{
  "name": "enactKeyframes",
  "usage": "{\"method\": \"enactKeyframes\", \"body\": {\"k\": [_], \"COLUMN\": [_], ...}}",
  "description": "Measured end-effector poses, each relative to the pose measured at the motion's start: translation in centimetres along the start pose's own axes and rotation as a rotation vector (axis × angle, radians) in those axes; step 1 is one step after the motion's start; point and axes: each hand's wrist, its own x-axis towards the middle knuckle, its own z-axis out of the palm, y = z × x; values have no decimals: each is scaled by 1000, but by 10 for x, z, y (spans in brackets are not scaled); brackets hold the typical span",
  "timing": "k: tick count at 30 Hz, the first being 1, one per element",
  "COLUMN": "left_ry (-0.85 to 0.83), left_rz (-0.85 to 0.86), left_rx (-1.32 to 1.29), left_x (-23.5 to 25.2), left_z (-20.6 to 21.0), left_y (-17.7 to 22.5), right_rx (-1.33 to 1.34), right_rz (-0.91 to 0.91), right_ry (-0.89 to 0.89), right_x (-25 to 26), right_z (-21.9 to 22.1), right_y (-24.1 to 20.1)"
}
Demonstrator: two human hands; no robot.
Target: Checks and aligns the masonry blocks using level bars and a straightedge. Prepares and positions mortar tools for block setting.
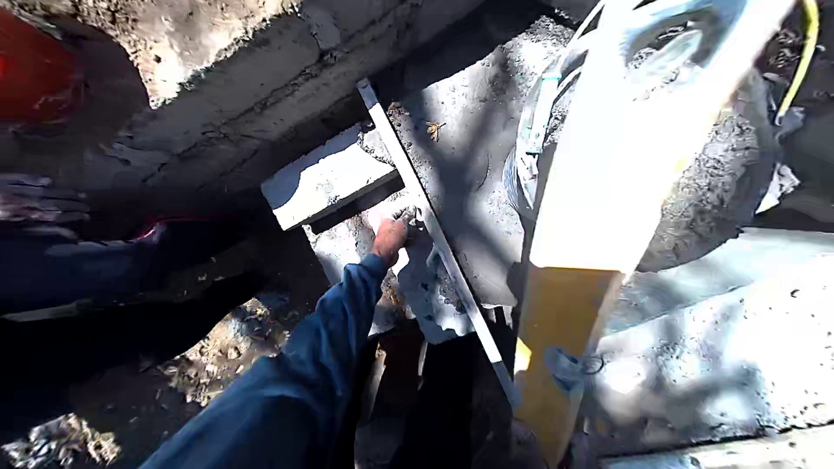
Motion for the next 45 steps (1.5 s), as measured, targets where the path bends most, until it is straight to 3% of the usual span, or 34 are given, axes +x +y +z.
{"method": "enactKeyframes", "body": {"k": [4, 10, 16, 22, 35, 40, 45], "left_ry": [29, 74, 154, 199, 105, 69, 27], "left_rz": [-99, -190, -266, -258, -263, -125, 60], "left_rx": [-149, -174, -145, -165, -98, -2, 53], "left_x": [-19, -59, -84, -97, -78, -57, -23], "left_z": [-26, -76, -116, -128, -111, -100, -75], "left_y": [-26, -88, -135, -152, -135, -112, -64], "right_rx": [-244, -403, -475, -526, -657, -638, -628], "right_rz": [-159, -153, -87, -96, -29, -55, -50], "right_ry": [-98, -160, -170, -143, -227, -209, -207], "right_x": [44, 97, 131, 146, 151, 151, 150], "right_z": [72, 141, 177, 188, 193, 193, 192], "right_y": [-7, -18, -33, -31, -37, -35, -36]}}
